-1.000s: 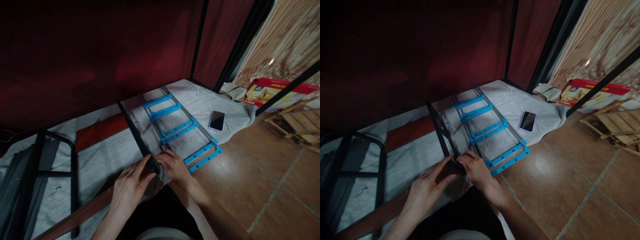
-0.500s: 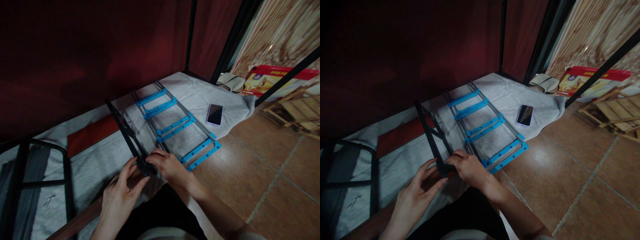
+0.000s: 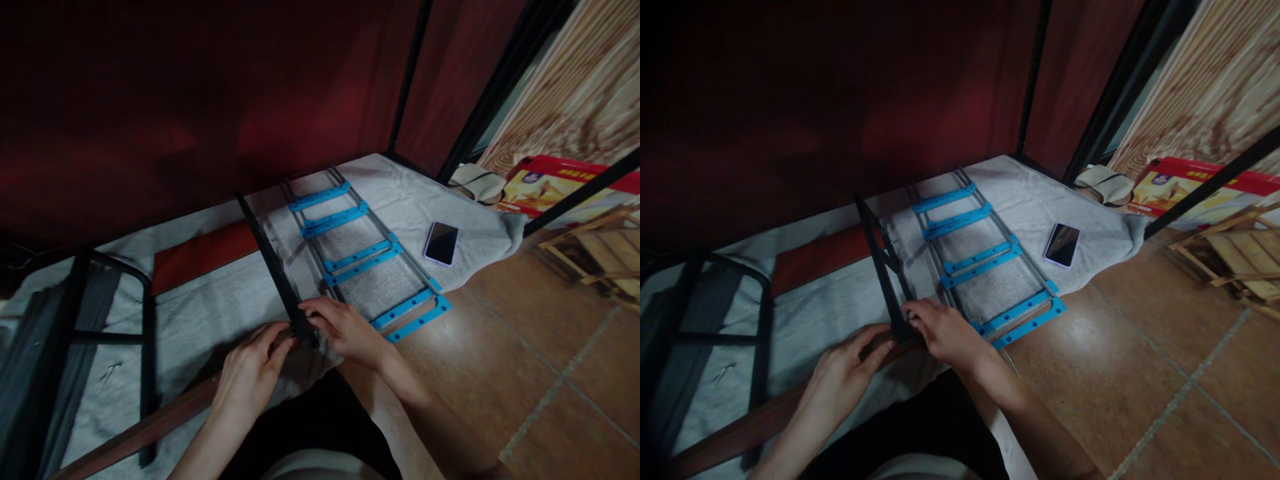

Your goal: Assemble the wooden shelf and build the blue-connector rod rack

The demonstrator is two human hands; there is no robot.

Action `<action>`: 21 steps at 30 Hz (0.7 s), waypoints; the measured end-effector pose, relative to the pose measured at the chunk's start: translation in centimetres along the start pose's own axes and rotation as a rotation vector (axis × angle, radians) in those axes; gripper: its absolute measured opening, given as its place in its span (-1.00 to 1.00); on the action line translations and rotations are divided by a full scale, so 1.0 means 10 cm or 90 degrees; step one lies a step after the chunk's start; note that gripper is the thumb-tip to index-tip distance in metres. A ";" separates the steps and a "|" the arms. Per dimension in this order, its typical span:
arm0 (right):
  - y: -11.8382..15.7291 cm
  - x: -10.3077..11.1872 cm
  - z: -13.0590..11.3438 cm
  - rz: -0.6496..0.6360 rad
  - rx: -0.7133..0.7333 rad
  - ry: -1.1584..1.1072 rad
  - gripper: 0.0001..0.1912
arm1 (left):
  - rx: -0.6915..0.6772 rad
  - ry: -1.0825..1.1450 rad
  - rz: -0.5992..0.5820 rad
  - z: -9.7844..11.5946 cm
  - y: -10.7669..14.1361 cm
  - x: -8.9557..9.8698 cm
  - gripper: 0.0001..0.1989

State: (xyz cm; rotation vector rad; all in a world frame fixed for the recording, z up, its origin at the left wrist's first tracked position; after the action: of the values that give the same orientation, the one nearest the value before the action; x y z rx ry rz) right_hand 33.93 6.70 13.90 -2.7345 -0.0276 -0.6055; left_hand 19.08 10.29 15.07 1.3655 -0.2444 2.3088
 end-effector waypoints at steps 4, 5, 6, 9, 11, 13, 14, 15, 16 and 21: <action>-0.01 0.02 0.02 0.026 -0.014 -0.035 -0.80 | -0.021 -0.005 -0.005 0.04 0.00 -0.01 -0.67; -0.01 0.02 0.01 0.022 -0.002 -0.019 -0.80 | -0.019 -0.008 -0.011 0.04 0.00 -0.01 -0.66; -0.01 0.01 -0.01 0.016 0.008 -0.002 -0.80 | -0.014 -0.011 -0.017 0.03 0.00 -0.02 -0.66; -0.01 -0.02 -0.05 -0.011 0.013 0.045 -0.77 | 0.005 -0.025 -0.023 0.00 0.02 -0.02 -0.66; 0.00 -0.04 -0.06 -0.028 0.005 0.071 -0.75 | 0.012 -0.027 -0.020 -0.02 0.04 -0.02 -0.67; -0.01 -0.05 -0.07 -0.044 0.004 0.087 -0.74 | 0.014 -0.028 -0.015 -0.03 0.05 -0.01 -0.68; -0.02 -0.06 -0.08 -0.052 0.008 0.091 -0.74 | 0.015 -0.030 -0.014 -0.03 0.06 -0.01 -0.69; -0.03 -0.06 -0.09 -0.058 0.013 0.091 -0.74 | 0.017 -0.033 -0.013 -0.04 0.06 0.00 -0.69; -0.04 -0.06 -0.09 -0.062 0.018 0.087 -0.74 | 0.019 -0.039 -0.010 -0.04 0.06 0.00 -0.69; -0.08 -0.08 -0.08 -0.054 0.020 0.036 -0.75 | 0.036 -0.063 0.014 -0.07 0.05 0.03 -0.69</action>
State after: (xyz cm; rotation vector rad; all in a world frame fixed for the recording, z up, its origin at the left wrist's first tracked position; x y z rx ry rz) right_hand 32.77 7.22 14.53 -2.6950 -0.1400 -0.6998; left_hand 18.18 10.17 15.08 1.5149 -0.2279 2.2848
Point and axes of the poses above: each hand's wrist, its own y-axis away from the middle knuckle, its own x-axis out of the back of the hand, z = x × y, the point moved 8 cm from there along -y, towards the middle knuckle, and after that the axes turned 3 degrees about z, right-handed, at the moved point
